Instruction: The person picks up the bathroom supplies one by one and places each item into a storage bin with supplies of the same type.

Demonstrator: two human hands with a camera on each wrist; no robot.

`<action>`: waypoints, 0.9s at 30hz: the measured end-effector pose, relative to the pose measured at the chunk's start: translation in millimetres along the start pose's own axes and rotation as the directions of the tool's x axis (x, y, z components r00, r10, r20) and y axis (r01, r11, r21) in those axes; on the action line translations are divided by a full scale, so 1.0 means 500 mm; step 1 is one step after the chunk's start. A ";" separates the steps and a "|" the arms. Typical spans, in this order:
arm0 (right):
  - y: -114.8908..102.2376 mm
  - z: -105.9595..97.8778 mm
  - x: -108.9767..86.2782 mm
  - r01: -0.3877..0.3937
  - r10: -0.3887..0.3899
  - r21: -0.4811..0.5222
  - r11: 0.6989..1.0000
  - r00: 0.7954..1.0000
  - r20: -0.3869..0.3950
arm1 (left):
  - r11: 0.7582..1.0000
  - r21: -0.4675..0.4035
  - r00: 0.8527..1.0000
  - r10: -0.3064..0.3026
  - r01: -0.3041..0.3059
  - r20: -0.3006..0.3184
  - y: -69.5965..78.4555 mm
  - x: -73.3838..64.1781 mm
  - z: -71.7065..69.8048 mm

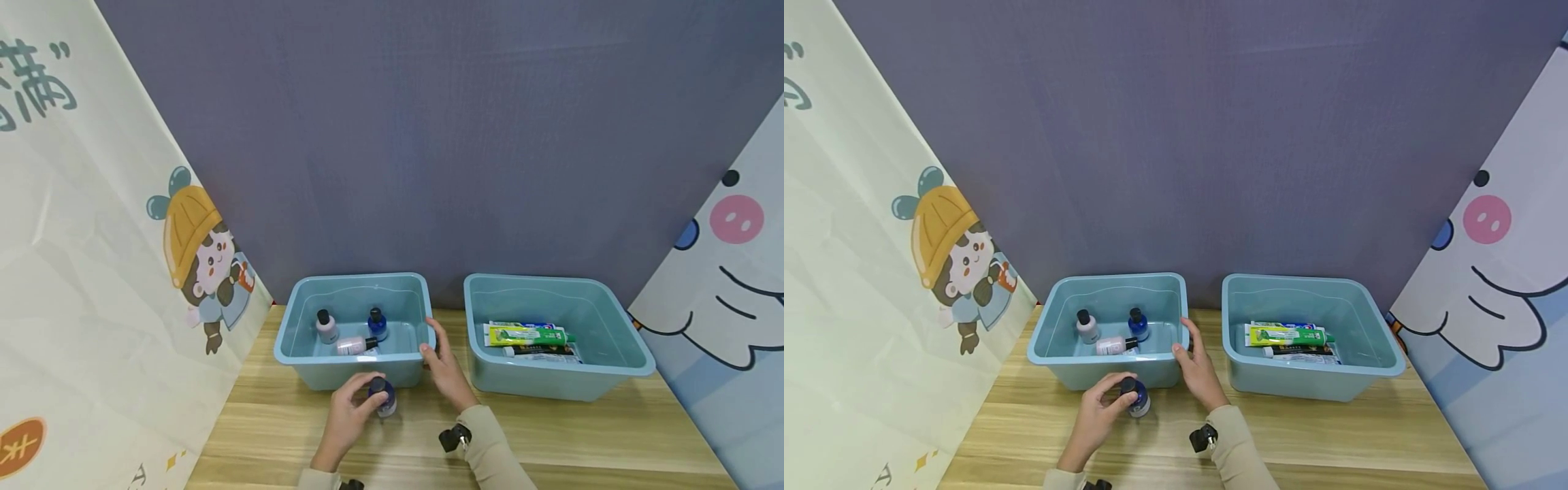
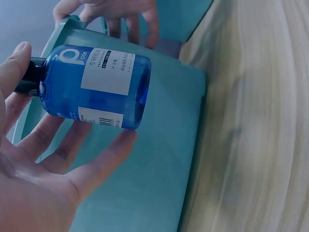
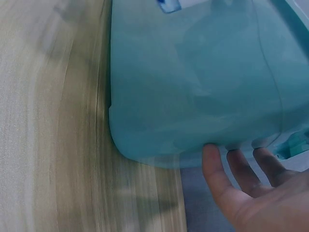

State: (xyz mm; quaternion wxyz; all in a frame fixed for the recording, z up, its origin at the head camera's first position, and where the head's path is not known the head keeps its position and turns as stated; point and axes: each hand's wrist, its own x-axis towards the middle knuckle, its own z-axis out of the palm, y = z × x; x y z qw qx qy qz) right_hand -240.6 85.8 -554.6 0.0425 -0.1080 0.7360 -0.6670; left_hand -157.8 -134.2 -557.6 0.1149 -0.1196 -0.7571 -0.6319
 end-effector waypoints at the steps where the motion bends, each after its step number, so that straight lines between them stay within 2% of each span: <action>1: 0.000 0.000 0.000 0.001 -0.001 -0.001 1.000 1.000 0.000 | 1.000 0.004 1.000 0.002 -0.002 -0.001 0.000 0.000 0.000; 14: 0.000 0.000 0.000 0.002 -0.002 0.006 1.000 1.000 0.003 | 0.999 0.032 0.998 -0.025 0.027 -0.059 0.025 0.003 -0.011; 27: 0.001 -0.002 0.001 -0.010 0.010 0.012 1.000 1.000 0.004 | 0.998 0.019 0.994 -0.050 0.052 -0.097 0.054 0.009 -0.025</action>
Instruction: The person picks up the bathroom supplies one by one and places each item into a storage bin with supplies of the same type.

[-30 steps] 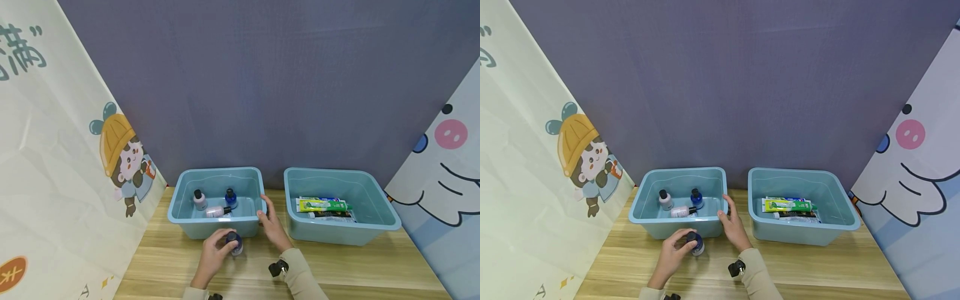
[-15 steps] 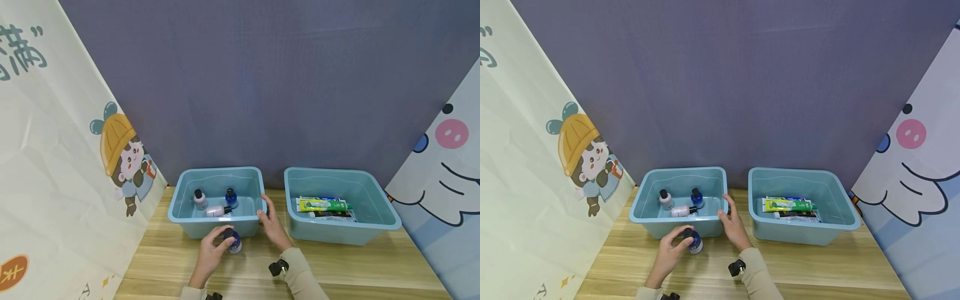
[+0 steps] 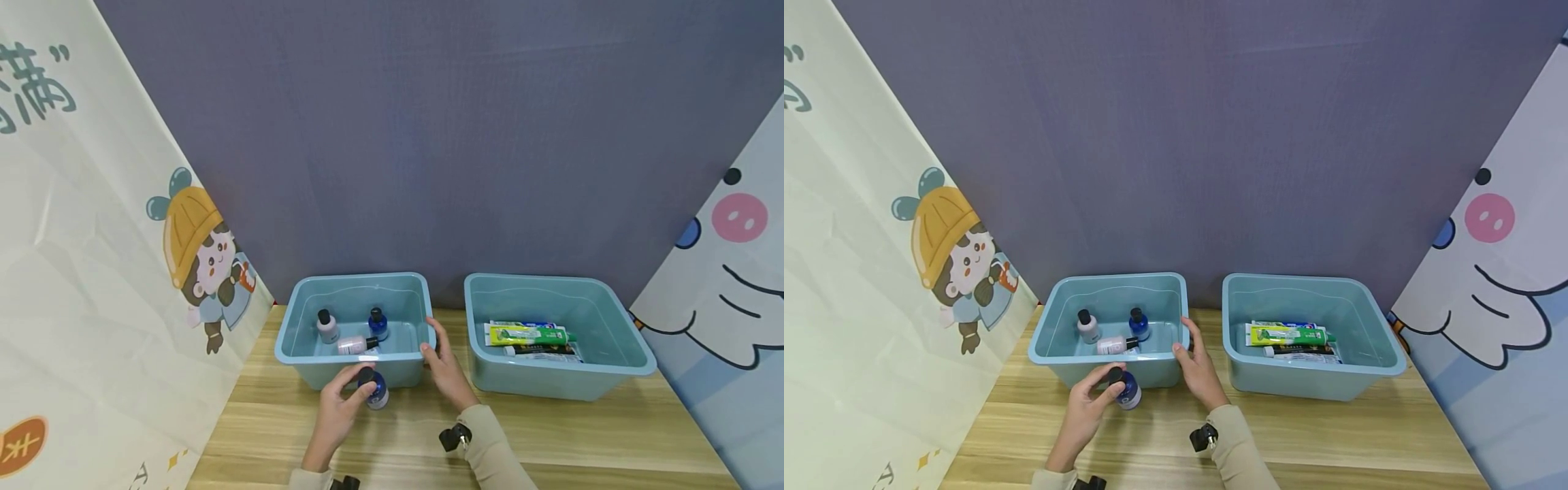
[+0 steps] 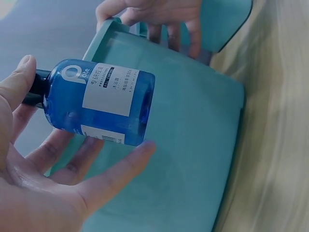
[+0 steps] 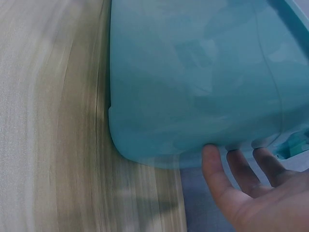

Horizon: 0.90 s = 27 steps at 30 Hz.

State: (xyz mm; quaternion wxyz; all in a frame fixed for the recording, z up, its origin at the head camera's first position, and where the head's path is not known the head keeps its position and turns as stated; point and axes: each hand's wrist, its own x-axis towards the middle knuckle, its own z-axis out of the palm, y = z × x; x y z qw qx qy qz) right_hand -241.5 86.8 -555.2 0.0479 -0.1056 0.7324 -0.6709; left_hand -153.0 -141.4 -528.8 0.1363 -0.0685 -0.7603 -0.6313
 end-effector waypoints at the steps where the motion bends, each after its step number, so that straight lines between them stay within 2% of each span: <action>1: 0.000 0.000 0.000 0.000 0.000 -0.001 1.000 1.000 -0.001 | 1.000 -0.001 1.000 -0.007 0.007 -0.003 0.002 0.001 -0.001; 10: 0.001 0.000 0.000 0.016 -0.016 0.007 1.000 1.000 0.000 | 0.999 -0.021 0.998 -0.038 0.037 -0.046 0.015 0.005 -0.010; 27: 0.003 0.000 0.001 0.023 -0.023 0.003 1.000 1.000 0.002 | 0.999 0.030 0.997 -0.017 0.019 -0.073 0.048 0.012 -0.028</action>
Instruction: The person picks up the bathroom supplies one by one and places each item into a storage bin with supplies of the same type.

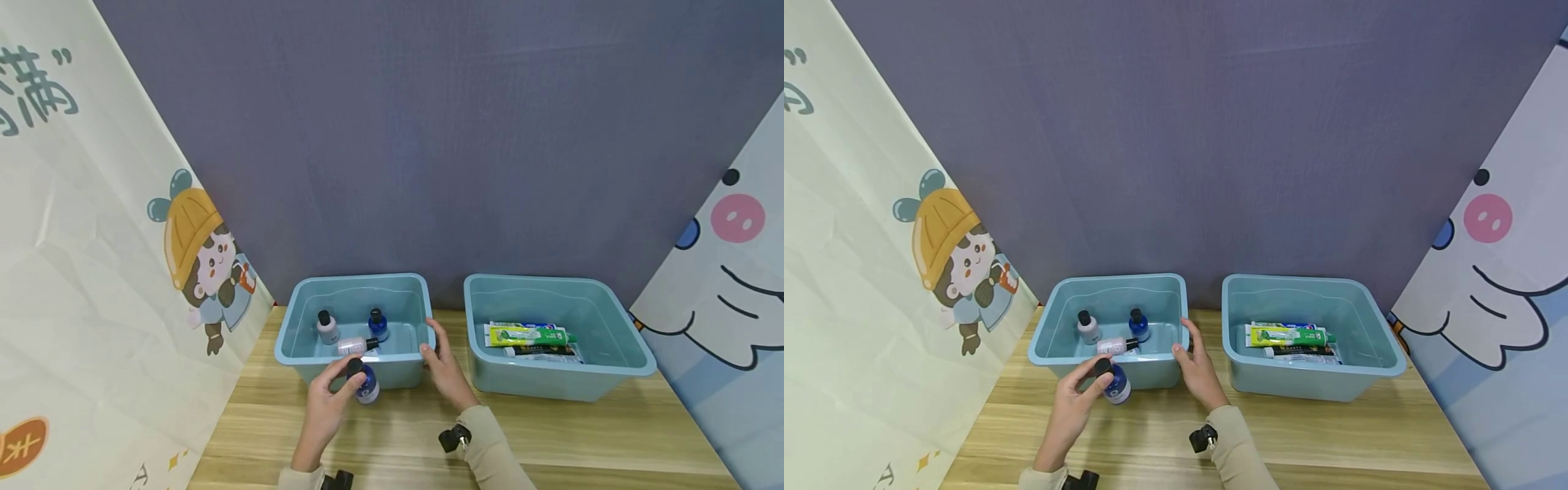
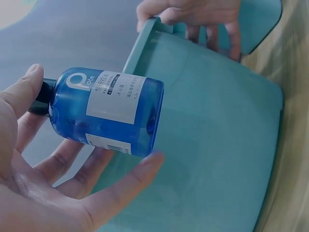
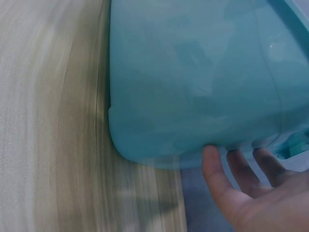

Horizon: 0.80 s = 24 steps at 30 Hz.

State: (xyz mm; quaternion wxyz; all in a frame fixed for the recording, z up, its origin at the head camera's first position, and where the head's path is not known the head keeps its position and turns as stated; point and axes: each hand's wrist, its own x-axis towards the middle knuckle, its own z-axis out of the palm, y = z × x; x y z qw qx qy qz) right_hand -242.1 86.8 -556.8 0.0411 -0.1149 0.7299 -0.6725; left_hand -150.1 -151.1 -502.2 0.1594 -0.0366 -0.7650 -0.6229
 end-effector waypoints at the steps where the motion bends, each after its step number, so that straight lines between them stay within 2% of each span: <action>1: 0.000 0.000 0.000 -0.001 0.001 0.000 1.000 1.000 0.000 | 1.000 0.007 1.000 0.001 -0.001 0.000 0.001 0.001 -0.001; 8: 0.002 -0.001 0.000 -0.012 0.012 -0.006 1.000 1.000 -0.005 | 0.999 0.035 1.000 -0.010 0.010 0.012 0.012 0.012 -0.006; 15: 0.000 -0.002 0.000 -0.019 0.019 -0.007 1.000 1.000 -0.007 | 0.999 0.037 0.999 0.037 -0.038 0.034 0.029 0.024 -0.014; 24: -0.003 -0.001 0.001 -0.017 0.017 -0.001 1.000 1.000 -0.006 | 0.997 0.075 0.999 0.028 -0.031 0.040 0.050 0.039 -0.028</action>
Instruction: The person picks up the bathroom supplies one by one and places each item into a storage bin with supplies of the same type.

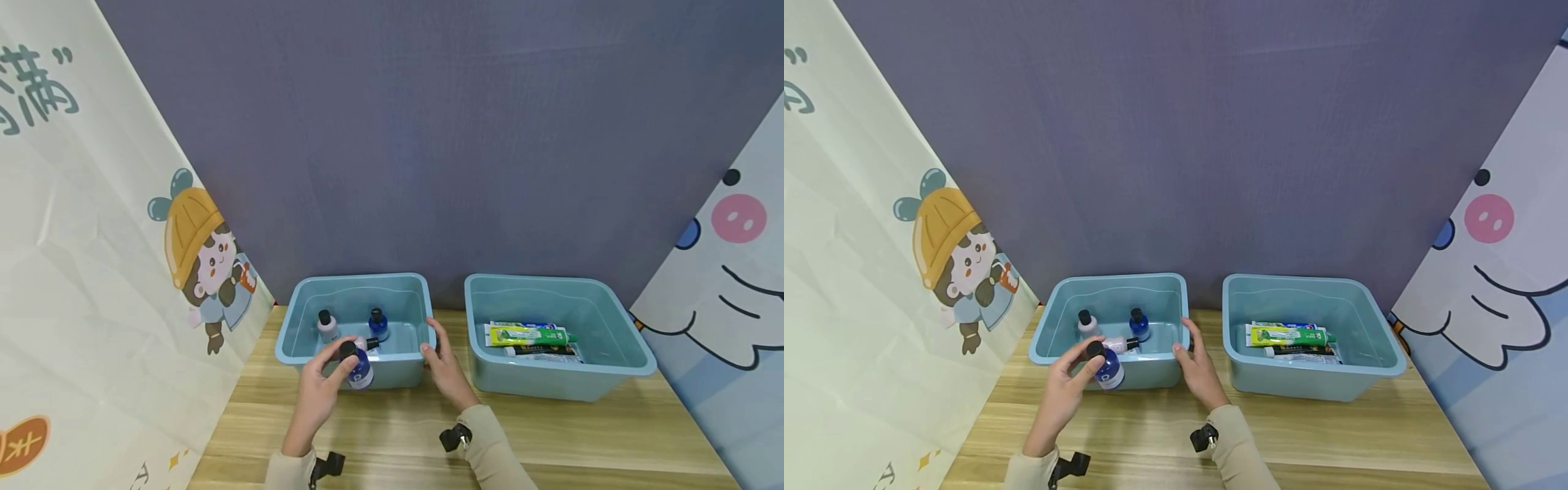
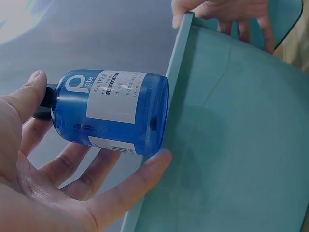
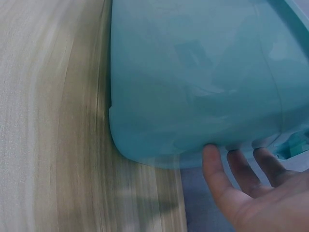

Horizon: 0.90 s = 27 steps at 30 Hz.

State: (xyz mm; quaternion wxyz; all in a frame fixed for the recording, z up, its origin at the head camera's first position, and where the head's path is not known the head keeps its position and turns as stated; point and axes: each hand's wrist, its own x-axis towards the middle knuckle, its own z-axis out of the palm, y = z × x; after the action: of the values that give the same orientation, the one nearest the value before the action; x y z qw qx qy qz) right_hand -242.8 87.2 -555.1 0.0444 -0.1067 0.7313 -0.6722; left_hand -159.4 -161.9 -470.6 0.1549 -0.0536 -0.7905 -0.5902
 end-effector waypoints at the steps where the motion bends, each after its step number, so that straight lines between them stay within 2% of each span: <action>1: 0.001 0.000 0.000 0.002 -0.002 0.000 1.000 1.000 0.001 | 1.000 -0.002 1.000 0.000 0.000 -0.001 0.002 0.002 -0.001; 7: 0.002 0.000 -0.001 0.004 -0.004 -0.007 1.000 1.000 0.002 | 0.999 -0.033 0.999 0.036 -0.036 -0.003 0.011 0.015 -0.008; 13: 0.000 0.001 -0.002 0.012 -0.012 -0.009 1.000 1.000 0.005 | 0.996 -0.014 0.996 0.090 -0.090 -0.013 0.016 0.030 -0.017; 20: 0.000 0.001 -0.001 0.014 -0.014 -0.007 1.000 1.000 0.004 | 0.996 -0.053 0.997 0.073 -0.074 -0.008 0.020 0.050 -0.025; 27: -0.002 0.001 -0.001 -0.001 0.002 -0.006 1.000 1.000 0.003 | 0.997 -0.027 0.998 0.066 -0.065 0.010 0.028 0.071 -0.034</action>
State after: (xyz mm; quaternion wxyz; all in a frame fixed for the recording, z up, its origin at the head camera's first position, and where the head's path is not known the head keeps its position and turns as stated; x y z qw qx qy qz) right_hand -241.9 86.6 -554.1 0.0457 -0.1074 0.7333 -0.6698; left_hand -186.0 -177.2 -442.5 0.1689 -0.0849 -0.7812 -0.5950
